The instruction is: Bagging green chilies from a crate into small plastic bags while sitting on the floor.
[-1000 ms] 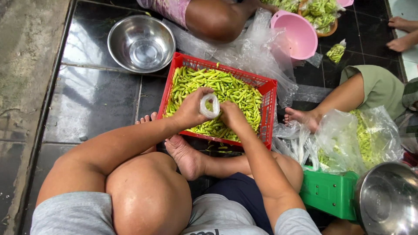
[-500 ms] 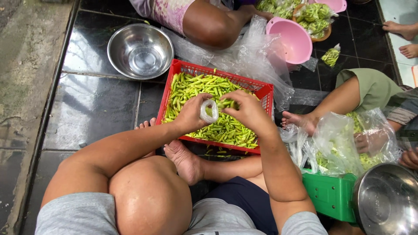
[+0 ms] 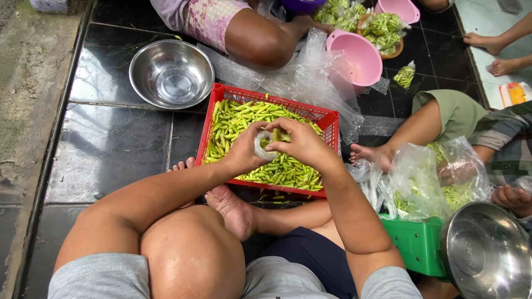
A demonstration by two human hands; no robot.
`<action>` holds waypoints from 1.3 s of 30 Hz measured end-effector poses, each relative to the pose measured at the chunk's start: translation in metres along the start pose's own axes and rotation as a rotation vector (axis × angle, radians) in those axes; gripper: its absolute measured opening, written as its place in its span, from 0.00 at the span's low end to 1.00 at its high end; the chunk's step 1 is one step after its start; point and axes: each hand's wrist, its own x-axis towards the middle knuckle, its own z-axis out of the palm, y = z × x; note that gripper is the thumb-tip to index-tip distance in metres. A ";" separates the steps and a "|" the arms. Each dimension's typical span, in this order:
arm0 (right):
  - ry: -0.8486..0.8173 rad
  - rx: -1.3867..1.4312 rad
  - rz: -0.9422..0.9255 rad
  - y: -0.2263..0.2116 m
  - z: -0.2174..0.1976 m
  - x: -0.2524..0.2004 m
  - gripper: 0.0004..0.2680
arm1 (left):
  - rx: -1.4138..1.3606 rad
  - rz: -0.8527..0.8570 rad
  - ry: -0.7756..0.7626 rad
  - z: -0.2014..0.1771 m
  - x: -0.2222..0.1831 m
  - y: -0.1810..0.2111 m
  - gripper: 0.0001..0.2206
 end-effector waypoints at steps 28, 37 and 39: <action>-0.092 -0.661 0.457 0.149 0.145 0.007 0.29 | -0.030 0.023 0.109 0.003 0.002 0.000 0.40; -0.013 -0.617 0.307 0.193 0.136 -0.006 0.19 | 0.063 0.021 0.090 0.002 0.004 -0.004 0.41; -0.015 -0.560 0.383 0.194 0.127 -0.001 0.19 | 0.081 0.059 0.086 0.001 0.006 -0.007 0.40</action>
